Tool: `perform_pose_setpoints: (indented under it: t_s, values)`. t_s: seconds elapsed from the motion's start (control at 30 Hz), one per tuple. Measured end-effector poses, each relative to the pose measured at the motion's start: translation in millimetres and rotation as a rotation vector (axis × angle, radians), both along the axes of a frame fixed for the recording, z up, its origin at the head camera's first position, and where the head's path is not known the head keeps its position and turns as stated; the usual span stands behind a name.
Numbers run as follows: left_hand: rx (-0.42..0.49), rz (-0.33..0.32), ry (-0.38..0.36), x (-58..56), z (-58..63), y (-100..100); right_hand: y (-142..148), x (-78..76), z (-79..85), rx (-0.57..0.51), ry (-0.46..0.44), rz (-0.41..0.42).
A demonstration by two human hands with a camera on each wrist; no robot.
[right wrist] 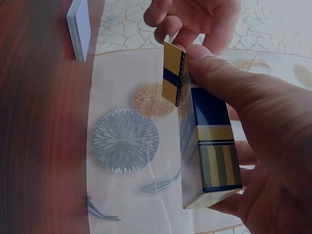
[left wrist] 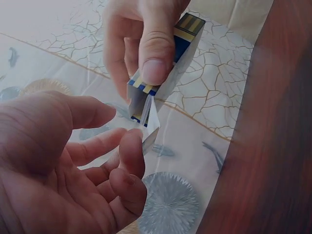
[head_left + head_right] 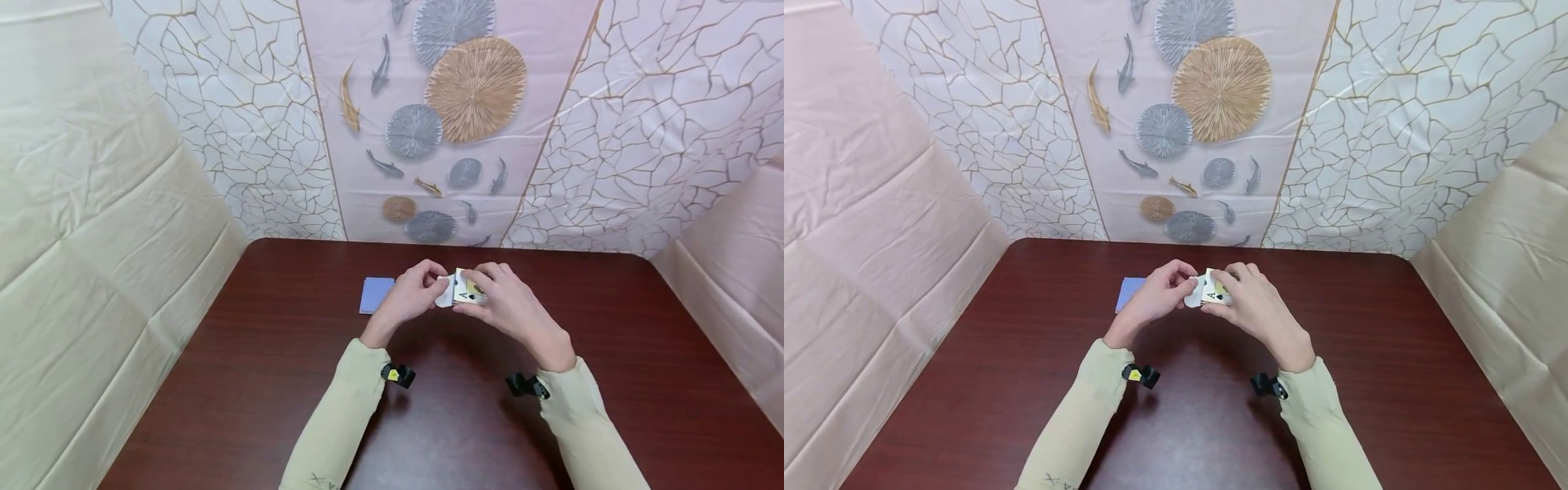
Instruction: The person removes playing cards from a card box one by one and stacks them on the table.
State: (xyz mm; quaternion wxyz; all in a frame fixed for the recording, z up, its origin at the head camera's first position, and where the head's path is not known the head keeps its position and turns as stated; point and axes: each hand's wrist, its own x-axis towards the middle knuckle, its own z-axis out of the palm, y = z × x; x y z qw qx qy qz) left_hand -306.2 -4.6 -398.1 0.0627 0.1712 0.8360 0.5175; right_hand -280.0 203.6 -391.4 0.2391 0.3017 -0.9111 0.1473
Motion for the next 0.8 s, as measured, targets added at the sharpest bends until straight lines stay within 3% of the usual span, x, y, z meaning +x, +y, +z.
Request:
perform_pose_setpoints:
  t_s: [0.17,0.33,0.8]
  values:
    - [-0.025,0.001,-0.014,0.8,-2.4,6.6,1.0,0.9,0.2,-0.013,0.010,0.003]
    - [-0.063,-0.038,-0.013,4.3,-1.3,9.8,1.0,2.0,1.5,-0.021,0.011,0.005]
    - [0.031,-0.048,-0.073,1.6,-5.3,9.4,-2.0,3.3,2.6,-0.022,0.024,0.021]
